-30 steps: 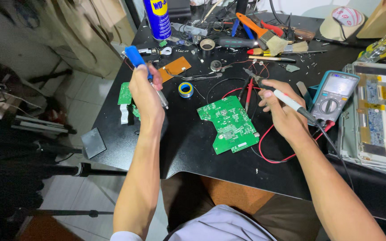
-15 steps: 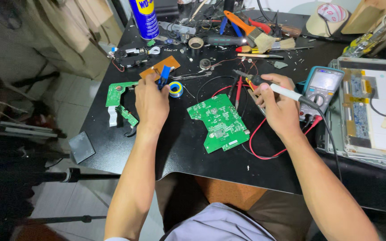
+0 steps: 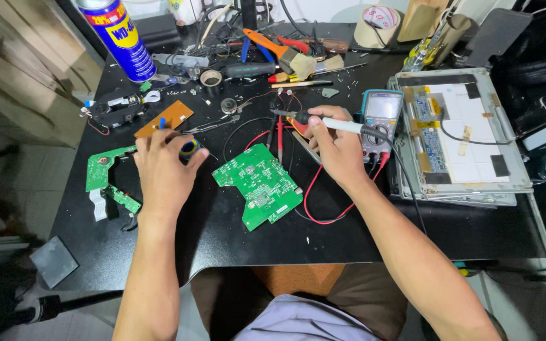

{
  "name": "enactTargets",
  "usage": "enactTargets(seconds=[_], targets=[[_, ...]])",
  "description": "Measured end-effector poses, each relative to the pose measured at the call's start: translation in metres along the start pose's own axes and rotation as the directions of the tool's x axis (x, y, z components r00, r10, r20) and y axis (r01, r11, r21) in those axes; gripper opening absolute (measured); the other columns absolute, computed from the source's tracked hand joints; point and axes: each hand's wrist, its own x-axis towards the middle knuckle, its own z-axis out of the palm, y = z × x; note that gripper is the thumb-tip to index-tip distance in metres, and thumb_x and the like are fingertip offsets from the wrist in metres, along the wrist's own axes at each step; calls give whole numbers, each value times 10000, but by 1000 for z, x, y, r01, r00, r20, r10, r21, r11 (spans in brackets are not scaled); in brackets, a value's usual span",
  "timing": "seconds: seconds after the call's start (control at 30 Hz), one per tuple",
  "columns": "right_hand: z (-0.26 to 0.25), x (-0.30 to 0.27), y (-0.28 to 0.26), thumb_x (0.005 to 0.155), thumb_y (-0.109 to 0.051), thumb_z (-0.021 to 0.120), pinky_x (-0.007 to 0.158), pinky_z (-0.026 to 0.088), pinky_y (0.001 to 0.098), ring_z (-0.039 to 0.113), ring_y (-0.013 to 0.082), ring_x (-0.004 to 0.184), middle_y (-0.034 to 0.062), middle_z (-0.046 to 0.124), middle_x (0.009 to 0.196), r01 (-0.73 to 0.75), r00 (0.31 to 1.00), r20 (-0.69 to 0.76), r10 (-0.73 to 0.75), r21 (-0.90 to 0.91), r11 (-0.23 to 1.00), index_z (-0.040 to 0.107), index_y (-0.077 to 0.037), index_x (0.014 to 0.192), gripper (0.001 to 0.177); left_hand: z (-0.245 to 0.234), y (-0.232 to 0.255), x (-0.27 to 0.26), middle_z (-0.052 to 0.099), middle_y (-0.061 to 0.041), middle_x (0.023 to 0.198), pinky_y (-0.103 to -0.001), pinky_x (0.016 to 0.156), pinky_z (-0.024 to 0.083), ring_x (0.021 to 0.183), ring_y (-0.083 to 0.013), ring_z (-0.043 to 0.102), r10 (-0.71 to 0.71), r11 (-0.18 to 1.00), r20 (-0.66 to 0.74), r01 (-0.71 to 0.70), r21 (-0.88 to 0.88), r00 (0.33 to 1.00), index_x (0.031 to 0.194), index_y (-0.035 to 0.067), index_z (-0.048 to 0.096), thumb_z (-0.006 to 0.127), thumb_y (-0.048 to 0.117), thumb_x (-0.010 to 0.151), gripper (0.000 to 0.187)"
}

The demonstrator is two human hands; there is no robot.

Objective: The person solders components onto a green circuit board while using a desoldering pump to remove excess solder.

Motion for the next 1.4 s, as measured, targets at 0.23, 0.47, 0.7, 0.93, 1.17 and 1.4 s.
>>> enactTargets(seconds=[0.23, 0.47, 0.7, 0.93, 1.17, 1.4], targets=[[-4, 1, 1, 1100, -255, 549, 612, 498, 217, 616, 59, 704, 27, 647, 835, -35, 999, -39, 36, 41, 999, 552, -36, 1226, 252, 7, -2, 0, 643, -119, 1210, -480, 952, 415, 1147, -344, 524, -37, 999, 71, 35, 30, 997, 1228, 111, 734, 860, 171, 783, 467], [-1, -1, -21, 1105, -281, 498, 643, 522, 237, 633, 90, 745, 88, 707, 970, 19, 999, -31, -17, 54, 998, 513, -39, 1317, 322, -1, 26, 8, 529, -174, 1236, -429, 1007, 474, 1147, -357, 564, 142, 924, -99, -168, -343, 985, 1278, 50, 638, 827, 70, 836, 481], [12, -8, -38, 969, -103, 744, 855, 596, 321, 723, 206, 1084, 178, 699, 1266, 242, 966, 95, -239, -13, 970, 478, -10, 1228, 383, 3, 72, 26, 502, -181, 1319, -387, 958, 544, 1181, -338, 627, 321, 764, -73, -304, -569, 944, 1267, 57, 570, 776, 13, 859, 459], [25, -12, -36, 915, -4, 804, 928, 635, 333, 739, 186, 1056, 151, 717, 1148, 253, 962, 103, -253, 15, 967, 528, -9, 1183, 384, 13, 90, 33, 532, -141, 1323, -401, 959, 552, 1202, -362, 626, 386, 737, -40, -334, -587, 922, 1305, 66, 537, 776, 22, 871, 498], [22, -15, -29, 942, -2, 773, 866, 614, 294, 760, 162, 990, 105, 758, 1014, 175, 984, 26, -173, -87, 981, 551, -16, 1142, 299, 16, 92, 21, 532, -167, 1364, -416, 962, 560, 1228, -398, 613, 351, 734, -96, -337, -589, 931, 1382, 39, 508, 740, -31, 847, 587], [20, -12, -35, 919, -22, 804, 796, 591, 277, 746, 143, 912, 108, 756, 948, 171, 985, 27, -168, -172, 970, 550, -18, 1098, 310, 16, 87, 21, 546, -138, 1318, -413, 937, 571, 1183, -378, 641, 309, 788, -114, -321, -526, 944, 1309, 64, 535, 723, -56, 817, 541]])
